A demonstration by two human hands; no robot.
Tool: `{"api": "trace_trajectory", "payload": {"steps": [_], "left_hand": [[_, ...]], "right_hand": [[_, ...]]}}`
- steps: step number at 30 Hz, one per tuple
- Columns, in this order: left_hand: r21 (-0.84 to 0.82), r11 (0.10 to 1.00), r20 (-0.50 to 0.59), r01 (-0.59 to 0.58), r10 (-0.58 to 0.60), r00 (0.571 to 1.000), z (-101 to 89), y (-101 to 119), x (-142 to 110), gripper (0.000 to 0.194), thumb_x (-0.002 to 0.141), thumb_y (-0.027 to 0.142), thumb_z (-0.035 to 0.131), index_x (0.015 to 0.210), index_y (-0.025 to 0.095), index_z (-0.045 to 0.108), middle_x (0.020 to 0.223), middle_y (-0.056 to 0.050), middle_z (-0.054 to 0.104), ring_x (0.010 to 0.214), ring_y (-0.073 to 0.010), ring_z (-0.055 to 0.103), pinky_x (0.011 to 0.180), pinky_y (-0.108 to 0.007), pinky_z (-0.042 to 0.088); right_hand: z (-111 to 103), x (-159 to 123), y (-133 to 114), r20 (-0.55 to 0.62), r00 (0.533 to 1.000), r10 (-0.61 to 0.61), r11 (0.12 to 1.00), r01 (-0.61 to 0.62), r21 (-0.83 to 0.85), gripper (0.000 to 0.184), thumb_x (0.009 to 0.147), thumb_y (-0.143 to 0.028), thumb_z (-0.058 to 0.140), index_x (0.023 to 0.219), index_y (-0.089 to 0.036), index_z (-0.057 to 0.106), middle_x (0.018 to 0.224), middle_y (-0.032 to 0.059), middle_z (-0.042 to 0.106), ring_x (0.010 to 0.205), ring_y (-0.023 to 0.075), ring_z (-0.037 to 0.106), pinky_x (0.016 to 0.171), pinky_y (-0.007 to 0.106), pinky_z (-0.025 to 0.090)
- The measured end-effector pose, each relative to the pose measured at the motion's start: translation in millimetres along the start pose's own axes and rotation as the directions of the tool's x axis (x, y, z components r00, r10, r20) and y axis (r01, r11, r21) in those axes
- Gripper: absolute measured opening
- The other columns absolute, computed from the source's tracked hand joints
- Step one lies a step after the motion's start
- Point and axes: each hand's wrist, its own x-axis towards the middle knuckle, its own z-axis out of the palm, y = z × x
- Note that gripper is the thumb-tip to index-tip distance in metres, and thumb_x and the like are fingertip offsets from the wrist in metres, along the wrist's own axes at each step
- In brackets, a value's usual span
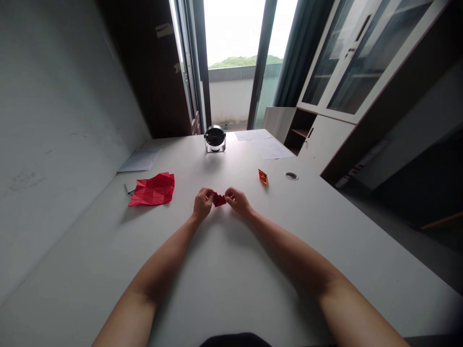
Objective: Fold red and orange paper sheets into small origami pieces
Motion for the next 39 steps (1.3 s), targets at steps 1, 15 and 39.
{"api": "trace_trajectory", "payload": {"steps": [1, 15, 39], "left_hand": [[-0.009, 1.0, -0.003, 0.004, -0.004, 1.0, 0.0, 0, 0, 0.007, 0.089, 0.021, 0.059, 0.087, 0.02, 0.065, 0.088, -0.004, 0.062, 0.074, -0.0161, 0.059, 0.069, -0.029, 0.047], [0.007, 0.999, -0.142, 0.038, -0.037, 0.989, -1.8, -2, 2, 0.006, 0.09, 0.023, 0.058, 0.088, 0.021, 0.062, 0.089, -0.005, 0.061, 0.079, -0.0186, 0.059, 0.074, -0.031, 0.047], [-0.078, 0.975, -0.145, 0.207, -0.217, 0.965, 0.2, -12, 3, 0.009, 0.094, 0.031, 0.05, 0.095, 0.022, 0.054, 0.081, -0.002, 0.064, 0.074, -0.0175, 0.062, 0.071, -0.03, 0.05]], "right_hand": [[0, -1, -1, 0.013, 1.0, 0.002, 1.0, -0.002, 0.004, 0.005, 0.077, -0.022, 0.053, 0.077, -0.02, 0.058, 0.073, -0.0004, 0.062, 0.065, 0.0135, 0.053, 0.064, 0.026, 0.044], [0, -4, -2, 0.085, 0.996, -0.028, 0.996, 0.034, -0.077, 0.007, 0.074, -0.019, 0.054, 0.08, -0.021, 0.058, 0.07, -0.0018, 0.062, 0.062, 0.0127, 0.05, 0.061, 0.024, 0.041], [-3, -6, -4, 0.2, 0.966, -0.165, 0.894, 0.232, -0.384, 0.019, 0.091, -0.036, 0.06, 0.079, -0.022, 0.065, 0.078, 0.0019, 0.062, 0.064, 0.0135, 0.049, 0.061, 0.024, 0.031]]}}
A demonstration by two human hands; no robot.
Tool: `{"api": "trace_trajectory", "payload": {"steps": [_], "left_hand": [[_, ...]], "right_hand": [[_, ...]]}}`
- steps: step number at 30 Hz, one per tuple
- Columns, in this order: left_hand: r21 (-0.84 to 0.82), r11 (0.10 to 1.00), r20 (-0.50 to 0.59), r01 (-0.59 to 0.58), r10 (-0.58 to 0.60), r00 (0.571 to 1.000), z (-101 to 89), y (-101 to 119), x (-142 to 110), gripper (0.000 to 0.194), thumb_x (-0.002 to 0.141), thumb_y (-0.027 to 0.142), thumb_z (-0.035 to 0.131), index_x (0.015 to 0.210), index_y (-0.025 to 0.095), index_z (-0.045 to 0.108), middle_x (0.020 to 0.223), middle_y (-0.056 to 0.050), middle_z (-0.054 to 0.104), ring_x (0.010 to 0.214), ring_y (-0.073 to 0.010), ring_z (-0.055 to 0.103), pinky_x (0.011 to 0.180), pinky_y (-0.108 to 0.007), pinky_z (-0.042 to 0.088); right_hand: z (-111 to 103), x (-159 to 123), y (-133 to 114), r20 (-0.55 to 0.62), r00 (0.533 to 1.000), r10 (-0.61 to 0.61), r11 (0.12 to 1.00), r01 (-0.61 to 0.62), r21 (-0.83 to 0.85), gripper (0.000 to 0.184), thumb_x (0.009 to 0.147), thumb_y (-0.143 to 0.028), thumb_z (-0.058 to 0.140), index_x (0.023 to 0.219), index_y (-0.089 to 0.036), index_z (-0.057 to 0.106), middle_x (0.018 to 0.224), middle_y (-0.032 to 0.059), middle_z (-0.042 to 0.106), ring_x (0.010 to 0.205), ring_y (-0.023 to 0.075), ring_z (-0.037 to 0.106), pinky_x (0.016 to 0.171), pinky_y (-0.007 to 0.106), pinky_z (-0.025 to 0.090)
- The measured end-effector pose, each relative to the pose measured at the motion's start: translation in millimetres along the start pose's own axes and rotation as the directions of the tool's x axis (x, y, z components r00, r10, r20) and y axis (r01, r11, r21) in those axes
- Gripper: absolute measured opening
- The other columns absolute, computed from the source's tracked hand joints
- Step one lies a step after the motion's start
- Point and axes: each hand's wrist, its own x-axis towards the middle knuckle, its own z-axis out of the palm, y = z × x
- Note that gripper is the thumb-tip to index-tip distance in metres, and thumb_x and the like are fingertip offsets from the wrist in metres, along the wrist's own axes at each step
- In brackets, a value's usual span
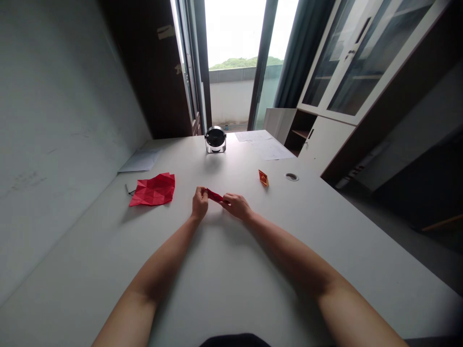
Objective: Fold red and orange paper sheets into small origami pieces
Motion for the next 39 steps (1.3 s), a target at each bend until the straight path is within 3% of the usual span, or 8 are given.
{"api": "trace_trajectory", "payload": {"steps": [5, 9, 14, 21, 26, 33, 39], "left_hand": [[-0.205, 0.977, 0.021, 0.062, -0.059, 0.998, 4.4, -3, 1, 0.016, 0.094, 0.037, 0.051, 0.098, 0.022, 0.05, 0.086, -0.003, 0.064, 0.073, -0.0161, 0.065, 0.07, -0.031, 0.055], [-0.416, 0.892, 0.14, 0.178, -0.13, 0.982, 6.4, -5, 3, 0.024, 0.093, 0.042, 0.051, 0.102, 0.021, 0.043, 0.085, -0.003, 0.066, 0.072, -0.0165, 0.069, 0.074, -0.037, 0.059], [-0.519, 0.813, 0.214, 0.263, -0.175, 0.961, 4.4, -6, 6, 0.032, 0.089, 0.044, 0.06, 0.104, 0.021, 0.043, 0.085, -0.003, 0.068, 0.075, -0.0184, 0.072, 0.078, -0.041, 0.058], [-0.442, 0.878, 0.306, 0.182, -0.043, 0.951, 4.9, -1, 2, 0.036, 0.079, 0.041, 0.075, 0.101, 0.016, 0.062, 0.091, -0.007, 0.072, 0.081, -0.0194, 0.07, 0.079, -0.035, 0.053], [-0.402, 0.906, 0.288, 0.133, -0.013, 0.957, 8.7, -7, 1, 0.031, 0.074, 0.037, 0.079, 0.094, 0.015, 0.069, 0.086, -0.006, 0.073, 0.079, -0.0181, 0.067, 0.079, -0.033, 0.052], [-0.222, 0.973, 0.345, 0.057, 0.024, 0.938, 5.6, -4, -2, 0.024, 0.077, 0.039, 0.076, 0.083, 0.016, 0.074, 0.078, -0.004, 0.073, 0.073, -0.0174, 0.065, 0.073, -0.03, 0.05], [-0.264, 0.964, 0.313, 0.034, 0.053, 0.948, 4.1, 2, -3, 0.027, 0.081, 0.043, 0.071, 0.084, 0.016, 0.074, 0.078, -0.004, 0.073, 0.074, -0.0188, 0.066, 0.073, -0.031, 0.051]], "right_hand": [[1, 3, 6, -0.08, 0.993, 0.085, 0.993, -0.078, 0.085, 0.022, 0.089, -0.032, 0.057, 0.071, -0.02, 0.058, 0.069, -0.0007, 0.058, 0.059, 0.0122, 0.044, 0.06, 0.024, 0.031], [4, 3, 8, -0.112, 0.983, 0.144, 0.98, -0.125, 0.155, 0.019, 0.087, -0.032, 0.058, 0.072, -0.02, 0.056, 0.064, -0.0024, 0.056, 0.057, 0.0116, 0.044, 0.058, 0.023, 0.031], [3, 2, 8, -0.107, 0.972, 0.209, 0.956, -0.18, 0.23, 0.014, 0.087, -0.031, 0.059, 0.077, -0.021, 0.055, 0.067, -0.0025, 0.064, 0.058, 0.0122, 0.05, 0.059, 0.023, 0.037], [1, 4, 7, -0.104, 0.955, 0.276, 0.897, -0.218, 0.385, 0.011, 0.088, -0.033, 0.059, 0.09, -0.023, 0.057, 0.075, -0.0002, 0.07, 0.065, 0.0154, 0.064, 0.065, 0.025, 0.047], [1, 4, 7, -0.069, 0.965, 0.252, 0.911, -0.213, 0.354, 0.03, 0.087, -0.032, 0.06, 0.116, -0.025, 0.061, 0.08, -0.0009, 0.071, 0.066, 0.0145, 0.062, 0.066, 0.025, 0.047], [5, 3, 10, 0.013, 0.974, 0.226, 0.929, -0.219, 0.299, 0.021, 0.085, -0.038, 0.061, 0.083, -0.019, 0.07, 0.065, -0.0022, 0.063, 0.059, 0.0116, 0.05, 0.059, 0.024, 0.037], [11, 6, 15, 0.058, 0.96, 0.275, 0.85, -0.27, 0.452, 0.026, 0.083, -0.043, 0.06, 0.08, -0.018, 0.065, 0.063, -0.0025, 0.058, 0.059, 0.012, 0.048, 0.056, 0.023, 0.036]]}}
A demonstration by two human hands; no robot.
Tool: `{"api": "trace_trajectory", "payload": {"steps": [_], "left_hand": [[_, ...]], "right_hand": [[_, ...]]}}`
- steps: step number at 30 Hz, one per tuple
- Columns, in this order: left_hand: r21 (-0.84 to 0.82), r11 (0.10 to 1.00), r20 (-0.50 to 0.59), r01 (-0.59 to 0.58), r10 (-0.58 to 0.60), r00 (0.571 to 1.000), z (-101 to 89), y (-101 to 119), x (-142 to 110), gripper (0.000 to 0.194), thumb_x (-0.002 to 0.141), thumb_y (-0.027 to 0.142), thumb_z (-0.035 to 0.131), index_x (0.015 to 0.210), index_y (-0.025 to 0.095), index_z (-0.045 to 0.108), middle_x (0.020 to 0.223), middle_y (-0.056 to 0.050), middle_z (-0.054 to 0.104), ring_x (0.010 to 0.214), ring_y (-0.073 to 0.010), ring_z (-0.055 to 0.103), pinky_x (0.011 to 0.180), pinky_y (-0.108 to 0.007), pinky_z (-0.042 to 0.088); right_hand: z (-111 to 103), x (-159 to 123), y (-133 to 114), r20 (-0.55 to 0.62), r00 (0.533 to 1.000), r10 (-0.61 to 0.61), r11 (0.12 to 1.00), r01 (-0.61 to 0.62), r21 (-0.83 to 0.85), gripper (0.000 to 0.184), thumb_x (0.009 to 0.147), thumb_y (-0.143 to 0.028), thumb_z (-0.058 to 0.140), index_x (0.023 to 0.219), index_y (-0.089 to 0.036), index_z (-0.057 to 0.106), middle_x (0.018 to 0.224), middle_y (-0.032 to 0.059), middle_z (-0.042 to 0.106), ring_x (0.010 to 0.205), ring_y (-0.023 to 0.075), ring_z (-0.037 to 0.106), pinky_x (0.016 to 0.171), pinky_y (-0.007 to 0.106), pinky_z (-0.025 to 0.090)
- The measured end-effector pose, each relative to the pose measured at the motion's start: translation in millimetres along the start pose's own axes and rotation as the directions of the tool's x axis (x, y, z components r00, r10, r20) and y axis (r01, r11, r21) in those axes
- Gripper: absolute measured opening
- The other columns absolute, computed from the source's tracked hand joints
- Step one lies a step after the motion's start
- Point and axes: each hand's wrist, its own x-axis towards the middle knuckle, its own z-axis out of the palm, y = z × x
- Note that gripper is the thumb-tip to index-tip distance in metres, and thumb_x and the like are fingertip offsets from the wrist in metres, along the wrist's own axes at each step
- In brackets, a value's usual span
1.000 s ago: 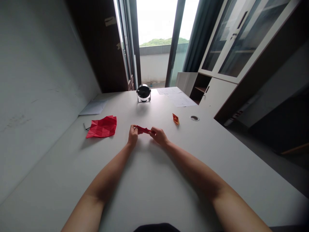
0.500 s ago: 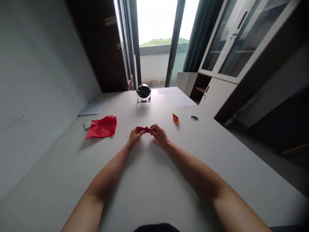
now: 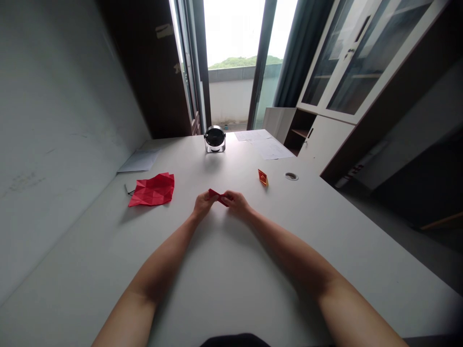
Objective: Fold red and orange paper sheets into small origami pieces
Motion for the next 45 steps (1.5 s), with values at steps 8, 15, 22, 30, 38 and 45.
{"api": "trace_trajectory", "payload": {"steps": [8, 15, 22, 30, 38, 45], "left_hand": [[0.146, 0.988, 0.049, -0.038, 0.031, 0.998, -4.6, 0, 0, 0.027, 0.085, 0.043, 0.067, 0.081, 0.017, 0.072, 0.068, -0.002, 0.068, 0.065, -0.0155, 0.062, 0.066, -0.027, 0.047], [0.204, 0.978, 0.053, -0.05, 0.04, 0.998, -1.8, 0, -1, 0.03, 0.089, 0.044, 0.06, 0.079, 0.017, 0.069, 0.067, -0.001, 0.067, 0.064, -0.0153, 0.061, 0.065, -0.026, 0.046], [0.137, 0.991, -0.024, 0.002, 0.002, 1.0, -3.3, 2, 1, 0.034, 0.088, 0.05, 0.061, 0.074, 0.019, 0.066, 0.058, 0.001, 0.058, 0.056, -0.0136, 0.052, 0.061, -0.026, 0.041], [0.038, 0.999, -0.132, 0.038, -0.032, 0.991, -3.5, -2, 2, 0.048, 0.091, 0.059, 0.053, 0.07, 0.018, 0.065, 0.059, -0.001, 0.06, 0.057, -0.0147, 0.055, 0.063, -0.028, 0.043], [0.034, 0.999, -0.176, 0.032, -0.025, 0.984, -4.7, -10, 5, 0.03, 0.088, 0.046, 0.059, 0.088, 0.018, 0.068, 0.066, -0.001, 0.062, 0.062, -0.0146, 0.058, 0.064, -0.027, 0.046], [-0.018, 0.996, -0.185, 0.082, -0.084, 0.979, -6.5, -16, 8, 0.022, 0.084, 0.037, 0.058, 0.092, 0.018, 0.067, 0.07, -0.001, 0.063, 0.062, -0.0139, 0.059, 0.063, -0.026, 0.048]], "right_hand": [[-4, -2, -9, 0.064, 0.998, 0.009, 0.994, -0.016, 0.112, 0.034, 0.08, -0.051, 0.063, 0.085, -0.018, 0.068, 0.066, -0.002, 0.057, 0.061, 0.0125, 0.047, 0.057, 0.025, 0.036], [-3, -2, -7, 0.027, 1.0, 0.015, 0.998, -0.016, 0.061, 0.036, 0.081, -0.054, 0.061, 0.079, -0.018, 0.063, 0.062, -0.003, 0.052, 0.06, 0.0119, 0.042, 0.055, 0.024, 0.034], [-2, -1, -5, 0.076, 0.997, 0.017, 0.994, -0.026, 0.107, 0.032, 0.083, -0.051, 0.061, 0.08, -0.019, 0.061, 0.065, -0.0014, 0.061, 0.06, 0.013, 0.052, 0.057, 0.024, 0.04], [-4, -2, -7, 0.07, 0.997, 0.031, 0.999, -0.029, -0.032, 0.024, 0.085, -0.043, 0.06, 0.083, -0.02, 0.064, 0.069, -0.0011, 0.066, 0.061, 0.0131, 0.056, 0.06, 0.024, 0.04], [-19, 2, -4, -0.043, 0.999, 0.01, 0.887, -0.029, -0.46, 0.01, 0.085, -0.03, 0.061, 0.083, -0.022, 0.066, 0.07, -0.0009, 0.065, 0.062, 0.0138, 0.05, 0.059, 0.025, 0.031], [-84, 8, 14, -0.314, 0.924, 0.22, 0.633, -0.38, -0.675, 0.017, 0.087, -0.033, 0.064, 0.101, -0.023, 0.067, 0.086, 0.0077, 0.072, 0.08, 0.0227, 0.064, 0.067, 0.029, 0.039]]}}
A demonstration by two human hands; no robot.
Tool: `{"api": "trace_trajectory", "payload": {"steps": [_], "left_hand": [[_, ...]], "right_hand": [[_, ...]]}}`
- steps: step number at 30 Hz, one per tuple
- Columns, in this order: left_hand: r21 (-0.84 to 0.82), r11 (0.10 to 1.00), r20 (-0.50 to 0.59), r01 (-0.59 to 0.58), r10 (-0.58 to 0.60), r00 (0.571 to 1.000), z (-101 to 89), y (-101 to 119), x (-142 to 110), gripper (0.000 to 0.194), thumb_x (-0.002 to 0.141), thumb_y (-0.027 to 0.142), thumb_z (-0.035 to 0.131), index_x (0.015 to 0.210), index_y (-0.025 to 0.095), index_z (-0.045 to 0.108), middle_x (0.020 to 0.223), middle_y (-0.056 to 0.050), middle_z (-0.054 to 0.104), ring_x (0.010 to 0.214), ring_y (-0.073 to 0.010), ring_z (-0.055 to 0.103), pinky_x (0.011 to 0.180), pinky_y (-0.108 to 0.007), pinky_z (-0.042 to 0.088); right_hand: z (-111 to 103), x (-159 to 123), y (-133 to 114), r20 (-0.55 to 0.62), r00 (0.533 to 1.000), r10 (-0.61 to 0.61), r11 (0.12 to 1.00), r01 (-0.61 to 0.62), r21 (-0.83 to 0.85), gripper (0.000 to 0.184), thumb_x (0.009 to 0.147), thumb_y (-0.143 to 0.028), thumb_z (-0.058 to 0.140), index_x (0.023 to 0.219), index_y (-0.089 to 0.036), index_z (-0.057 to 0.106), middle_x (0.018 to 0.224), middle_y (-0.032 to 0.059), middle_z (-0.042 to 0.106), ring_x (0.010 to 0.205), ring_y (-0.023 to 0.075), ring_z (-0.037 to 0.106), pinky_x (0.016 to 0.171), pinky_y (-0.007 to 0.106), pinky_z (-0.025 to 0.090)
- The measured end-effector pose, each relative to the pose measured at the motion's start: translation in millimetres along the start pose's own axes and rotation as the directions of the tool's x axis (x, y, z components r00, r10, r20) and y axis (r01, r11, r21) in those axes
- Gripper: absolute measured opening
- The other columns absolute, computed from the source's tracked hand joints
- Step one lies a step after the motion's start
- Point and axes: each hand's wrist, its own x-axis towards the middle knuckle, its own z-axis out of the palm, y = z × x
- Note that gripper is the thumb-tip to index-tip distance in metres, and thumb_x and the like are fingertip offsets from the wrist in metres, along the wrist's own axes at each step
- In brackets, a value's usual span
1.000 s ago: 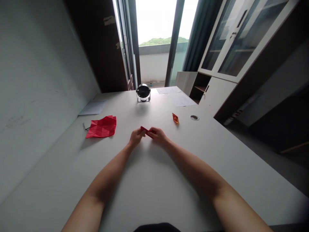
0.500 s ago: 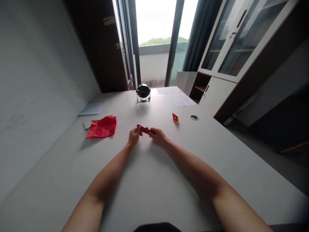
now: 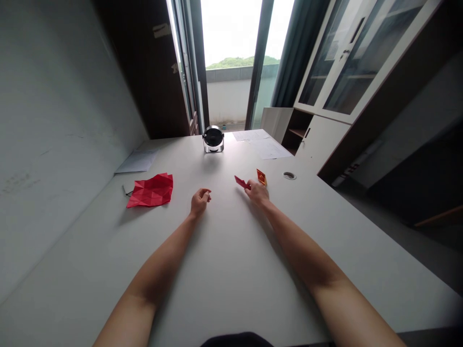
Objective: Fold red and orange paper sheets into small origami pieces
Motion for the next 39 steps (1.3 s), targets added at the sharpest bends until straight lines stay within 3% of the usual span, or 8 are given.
{"api": "trace_trajectory", "payload": {"steps": [5, 15, 24, 30, 34, 39], "left_hand": [[0.005, 1.0, 0.013, 0.007, -0.007, 1.0, 1.4, 0, -1, 0.022, 0.083, 0.037, 0.057, 0.089, 0.018, 0.068, 0.068, -0.001, 0.063, 0.061, -0.0141, 0.058, 0.062, -0.026, 0.047], [0.025, 1.0, 0.052, 0.004, -0.006, 0.999, 0.6, 2, -1, 0.022, 0.083, 0.035, 0.058, 0.089, 0.017, 0.068, 0.068, -0.001, 0.064, 0.062, -0.0144, 0.059, 0.061, -0.026, 0.047], [0.027, 1.0, 0.06, 0.005, -0.007, 0.998, 1.8, 2, -1, 0.023, 0.081, 0.038, 0.06, 0.089, 0.018, 0.069, 0.067, -0.001, 0.064, 0.061, -0.0145, 0.058, 0.061, -0.027, 0.047], [0.025, 1.0, 0.061, -0.004, 0.002, 0.998, 0.4, 0, 0, 0.021, 0.081, 0.036, 0.059, 0.088, 0.019, 0.069, 0.068, -0.001, 0.064, 0.061, -0.0146, 0.059, 0.061, -0.026, 0.047], [0.037, 0.999, 0.073, -0.019, 0.017, 0.997, -0.4, -4, 1, 0.022, 0.082, 0.036, 0.059, 0.088, 0.018, 0.069, 0.068, -0.002, 0.065, 0.061, -0.0144, 0.059, 0.061, -0.026, 0.047], [0.047, 0.998, 0.065, -0.03, 0.027, 0.997, -0.5, -8, 3, 0.021, 0.084, 0.036, 0.057, 0.089, 0.018, 0.069, 0.068, -0.001, 0.064, 0.063, -0.0146, 0.059, 0.063, -0.026, 0.047]], "right_hand": [[-11, 9, 38, -0.168, 0.973, 0.156, 0.966, -0.186, -0.18, 0.025, 0.093, -0.033, 0.059, 0.114, -0.019, 0.06, 0.092, 0.0145, 0.073, 0.083, 0.0262, 0.068, 0.077, 0.035, 0.044], [-17, 21, 80, -0.202, 0.921, 0.333, 0.931, -0.354, -0.082, 0.024, 0.089, -0.021, 0.057, 0.112, -0.018, 0.057, 0.092, 0.0135, 0.071, 0.085, 0.0262, 0.067, 0.074, 0.033, 0.044], [-18, 23, 82, -0.229, 0.899, 0.373, 0.927, -0.353, 0.124, 0.033, 0.082, -0.022, 0.056, 0.114, -0.018, 0.051, 0.101, 0.0119, 0.068, 0.087, 0.0254, 0.063, 0.077, 0.034, 0.043], [-18, 21, 79, -0.325, 0.833, 0.448, 0.886, -0.364, 0.288, 0.03, 0.082, -0.018, 0.046, 0.111, -0.017, 0.055, 0.096, 0.0109, 0.066, 0.083, 0.0243, 0.06, 0.075, 0.032, 0.044], [-14, 20, 71, -0.398, 0.865, 0.307, 0.95, -0.25, 0.188, 0.026, 0.087, -0.019, 0.041, 0.098, -0.017, 0.064, 0.104, 0.0138, 0.063, 0.093, 0.025, 0.059, 0.084, 0.034, 0.045], [-5, 23, 68, -0.274, 0.942, 0.194, 0.972, -0.147, 0.186, 0.027, 0.087, -0.022, 0.046, 0.094, -0.019, 0.072, 0.104, 0.0107, 0.068, 0.097, 0.0248, 0.061, 0.089, 0.034, 0.046]]}}
